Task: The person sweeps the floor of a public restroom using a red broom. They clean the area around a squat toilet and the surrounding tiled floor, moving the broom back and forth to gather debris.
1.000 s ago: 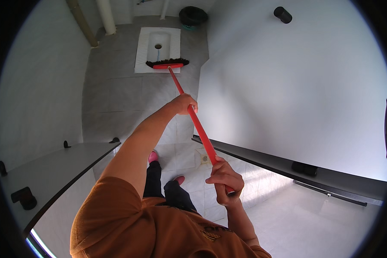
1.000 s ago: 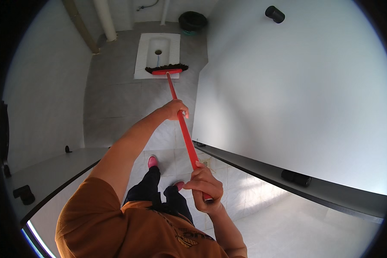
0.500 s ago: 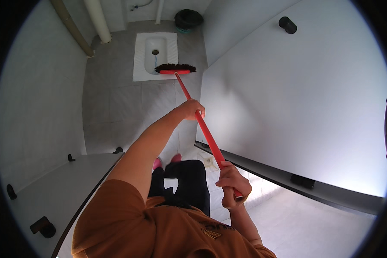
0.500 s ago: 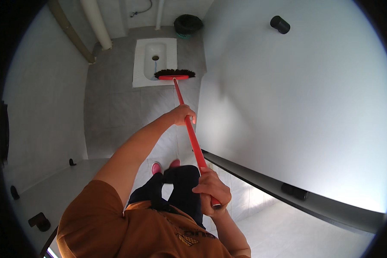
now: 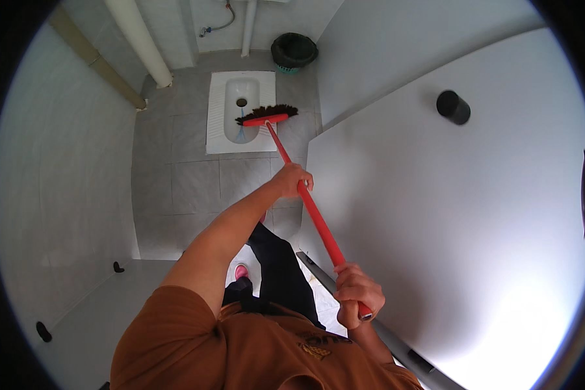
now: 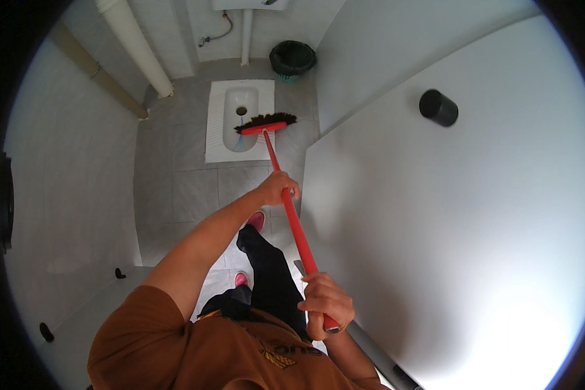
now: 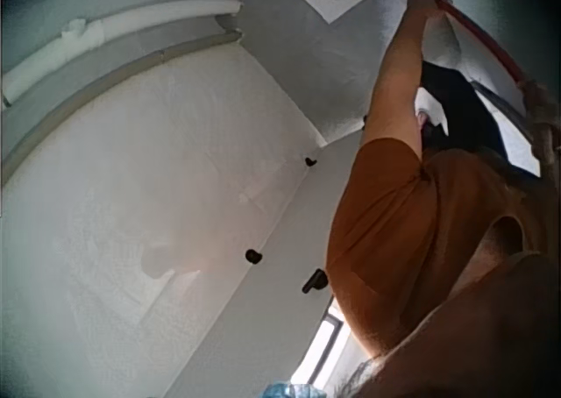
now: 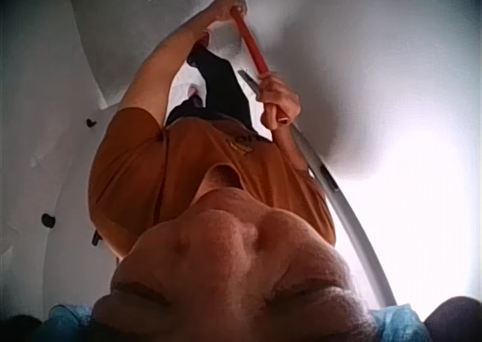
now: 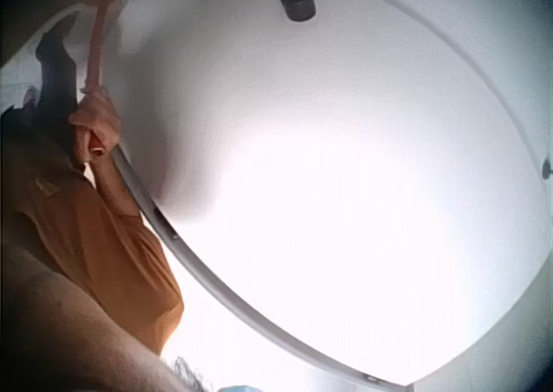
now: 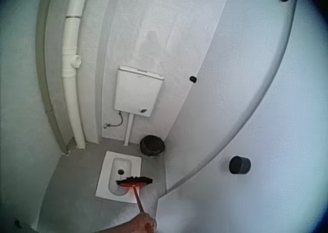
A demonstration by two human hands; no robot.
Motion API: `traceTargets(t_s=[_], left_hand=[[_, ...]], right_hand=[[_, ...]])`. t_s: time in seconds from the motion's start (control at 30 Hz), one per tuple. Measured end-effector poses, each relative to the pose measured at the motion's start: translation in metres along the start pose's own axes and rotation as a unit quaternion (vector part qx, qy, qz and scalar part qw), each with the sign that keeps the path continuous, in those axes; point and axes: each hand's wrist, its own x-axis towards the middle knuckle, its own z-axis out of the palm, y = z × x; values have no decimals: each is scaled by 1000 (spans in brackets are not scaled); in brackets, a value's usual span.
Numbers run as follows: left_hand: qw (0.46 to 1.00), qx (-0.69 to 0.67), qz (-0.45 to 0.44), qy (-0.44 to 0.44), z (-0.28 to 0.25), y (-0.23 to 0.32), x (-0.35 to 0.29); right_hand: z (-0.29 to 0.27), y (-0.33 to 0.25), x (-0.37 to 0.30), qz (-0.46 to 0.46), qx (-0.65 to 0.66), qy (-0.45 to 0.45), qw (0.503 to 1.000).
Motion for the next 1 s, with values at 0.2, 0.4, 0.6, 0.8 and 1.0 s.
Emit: traceTargets(t_s=[0.2,0.4,0.6,0.8,1.0], left_hand=[[1000,8,-10,25,-125,-42,76],[995,-99,-23,11,-136,58,73],[997,-69,-35,-30,-164,75,86],[999,17,-32,-40,-157,-8,136],[997,12,-3,-70,-188,-41,141]], right_hand=[[36,22,153,46,-34,25,998],[25,-75,220,28,10,102,994],[31,-83,233,41,29,204,978],[4,-5,204,55,-43,136,988],[22,-1,229,107,-42,66,991]])
